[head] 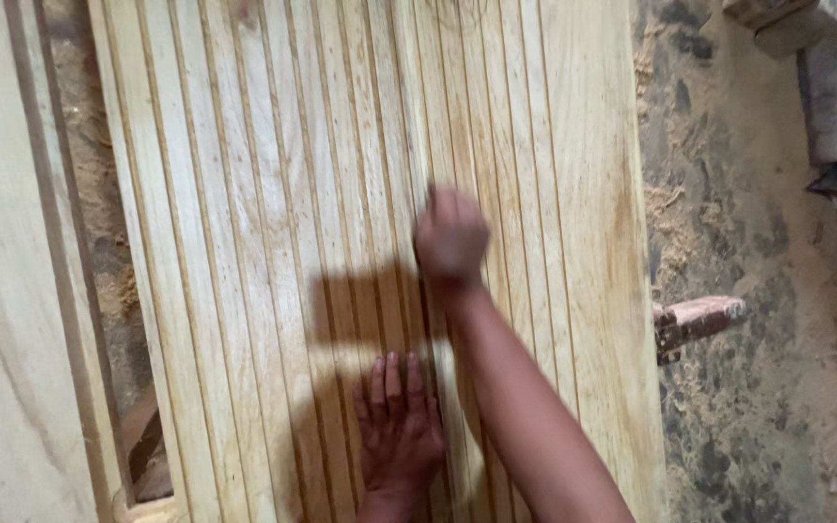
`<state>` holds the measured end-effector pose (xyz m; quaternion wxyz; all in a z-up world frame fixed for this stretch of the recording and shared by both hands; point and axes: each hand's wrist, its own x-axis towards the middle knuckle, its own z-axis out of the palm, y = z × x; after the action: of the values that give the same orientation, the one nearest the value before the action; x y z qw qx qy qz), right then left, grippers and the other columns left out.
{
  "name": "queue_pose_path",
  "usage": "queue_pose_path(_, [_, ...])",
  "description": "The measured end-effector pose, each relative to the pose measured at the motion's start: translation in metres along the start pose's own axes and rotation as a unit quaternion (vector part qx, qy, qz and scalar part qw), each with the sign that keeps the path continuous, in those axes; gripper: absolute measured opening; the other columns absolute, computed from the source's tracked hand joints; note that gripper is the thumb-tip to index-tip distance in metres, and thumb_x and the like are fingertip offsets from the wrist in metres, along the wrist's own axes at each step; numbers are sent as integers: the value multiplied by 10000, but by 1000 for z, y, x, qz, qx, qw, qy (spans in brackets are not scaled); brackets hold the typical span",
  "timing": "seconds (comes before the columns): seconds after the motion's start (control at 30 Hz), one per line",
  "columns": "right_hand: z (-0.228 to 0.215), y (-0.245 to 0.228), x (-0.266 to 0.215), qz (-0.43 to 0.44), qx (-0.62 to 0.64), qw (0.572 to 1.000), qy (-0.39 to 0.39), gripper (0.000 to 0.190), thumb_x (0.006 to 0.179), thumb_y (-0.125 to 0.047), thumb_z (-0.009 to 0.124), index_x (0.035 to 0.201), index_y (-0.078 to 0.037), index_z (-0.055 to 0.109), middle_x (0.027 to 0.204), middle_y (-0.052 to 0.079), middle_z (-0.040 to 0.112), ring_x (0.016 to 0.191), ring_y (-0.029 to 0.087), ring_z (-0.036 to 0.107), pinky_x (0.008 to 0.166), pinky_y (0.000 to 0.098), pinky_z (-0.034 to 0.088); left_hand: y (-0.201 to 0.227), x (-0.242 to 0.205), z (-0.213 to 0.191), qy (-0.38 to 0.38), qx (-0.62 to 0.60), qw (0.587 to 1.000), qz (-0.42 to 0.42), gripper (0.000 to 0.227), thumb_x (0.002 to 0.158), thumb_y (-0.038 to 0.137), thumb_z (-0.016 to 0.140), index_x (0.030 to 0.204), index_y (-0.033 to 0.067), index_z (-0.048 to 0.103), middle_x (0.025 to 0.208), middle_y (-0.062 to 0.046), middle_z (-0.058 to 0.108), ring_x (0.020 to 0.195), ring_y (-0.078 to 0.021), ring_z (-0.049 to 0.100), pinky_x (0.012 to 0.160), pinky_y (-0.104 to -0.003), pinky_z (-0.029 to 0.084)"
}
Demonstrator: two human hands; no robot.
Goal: The person scrapes a large wooden panel with a small handheld tool, moving methodically across the surface to remove material. The person uses one hand to stabilize the panel while the other hand scrapes along the grain.
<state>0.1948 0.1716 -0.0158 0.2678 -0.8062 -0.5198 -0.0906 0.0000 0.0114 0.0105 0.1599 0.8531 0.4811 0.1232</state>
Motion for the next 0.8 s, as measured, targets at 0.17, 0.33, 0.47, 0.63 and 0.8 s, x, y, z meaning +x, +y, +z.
queue_pose_path(0.17, [-74, -21, -109, 89, 33, 990, -102, 146, 997, -49, 597, 873, -39, 673, 625, 116, 607, 531, 265, 593, 454, 408, 458, -1, -7, 4, -4, -10, 1000, -3, 591, 963, 335, 548, 1484, 67, 472, 1506, -173, 431, 1446, -335, 360, 1205, -566, 221])
queue_pose_path(0.33, [-59, -26, -72, -11, 17, 1000, 21, 101, 930, -29, 624, 839, -30, 669, 684, 146, 615, 612, 308, 603, 520, 429, 469, 0, -4, 4, 18, 2, 1000, 0, 571, 982, 352, 528, 1475, 68, 480, 1494, -171, 449, 1435, -328, 372, 1201, -570, 228])
queue_pose_path(0.47, [-31, -17, -27, -14, 14, 999, 34, 119, 980, -20, 628, 864, -32, 651, 744, 143, 634, 663, 295, 626, 556, 412, 495, 2, -4, 2, -4, -7, 1000, -8, 582, 987, 366, 527, 1472, 49, 481, 1487, -185, 442, 1427, -342, 369, 1193, -564, 230])
queue_pose_path(0.63, [-71, -31, -87, 16, 54, 998, -3, 124, 994, -50, 611, 889, -29, 673, 688, 115, 643, 603, 253, 647, 507, 366, 498, -3, -4, 6, -7, -19, 1000, -2, 572, 983, 337, 518, 1470, 40, 469, 1487, -192, 422, 1434, -353, 350, 1197, -579, 220])
queue_pose_path(0.8, [-43, -18, -64, 24, 27, 999, -25, 259, 961, -4, 536, 715, -81, 557, 554, 89, 538, 490, 214, 532, 430, 364, 412, 1, -6, 11, 7, -28, 1000, -10, 573, 975, 334, 521, 1466, 46, 457, 1500, -182, 418, 1444, -344, 343, 1194, -586, 225])
